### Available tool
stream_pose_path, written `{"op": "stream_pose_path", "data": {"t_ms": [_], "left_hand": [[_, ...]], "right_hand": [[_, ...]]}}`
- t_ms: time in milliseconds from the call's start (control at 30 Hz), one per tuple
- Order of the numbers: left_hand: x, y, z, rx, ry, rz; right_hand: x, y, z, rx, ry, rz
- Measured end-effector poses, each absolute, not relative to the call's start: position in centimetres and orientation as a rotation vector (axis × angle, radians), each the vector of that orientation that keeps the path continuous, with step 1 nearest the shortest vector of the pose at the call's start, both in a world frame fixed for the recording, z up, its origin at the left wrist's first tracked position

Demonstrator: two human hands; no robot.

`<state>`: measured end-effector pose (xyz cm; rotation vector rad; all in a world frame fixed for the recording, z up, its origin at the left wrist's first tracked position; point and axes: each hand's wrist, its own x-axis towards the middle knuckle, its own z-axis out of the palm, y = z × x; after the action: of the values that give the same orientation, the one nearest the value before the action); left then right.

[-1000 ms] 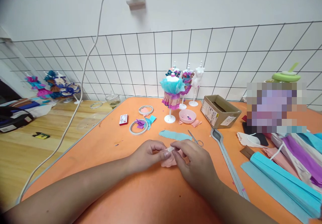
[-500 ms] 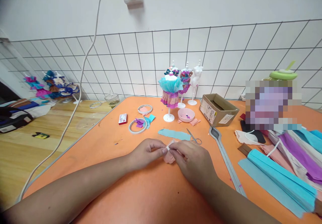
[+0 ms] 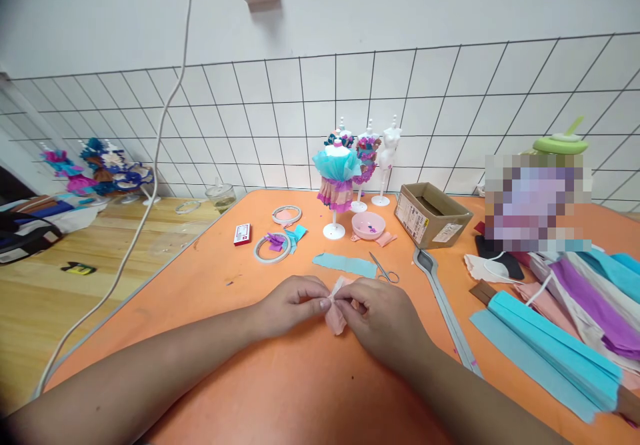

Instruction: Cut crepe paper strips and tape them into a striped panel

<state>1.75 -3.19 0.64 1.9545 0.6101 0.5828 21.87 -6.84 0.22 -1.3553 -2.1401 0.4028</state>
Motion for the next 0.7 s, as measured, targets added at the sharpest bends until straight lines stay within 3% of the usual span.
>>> {"op": "stream_pose_path", "data": {"t_ms": [400,700], "left_hand": [[1.79,-3.25,0.62,2.186,0.803,0.633],[1.95,-3.31,0.5,2.353,0.818,0.617]], "right_hand": [[21.84,-7.2,-0.07,-1.276,-2.154,0.239],[21.56,-7.1,0.12,-1.362,-2.085,0.363]]}}
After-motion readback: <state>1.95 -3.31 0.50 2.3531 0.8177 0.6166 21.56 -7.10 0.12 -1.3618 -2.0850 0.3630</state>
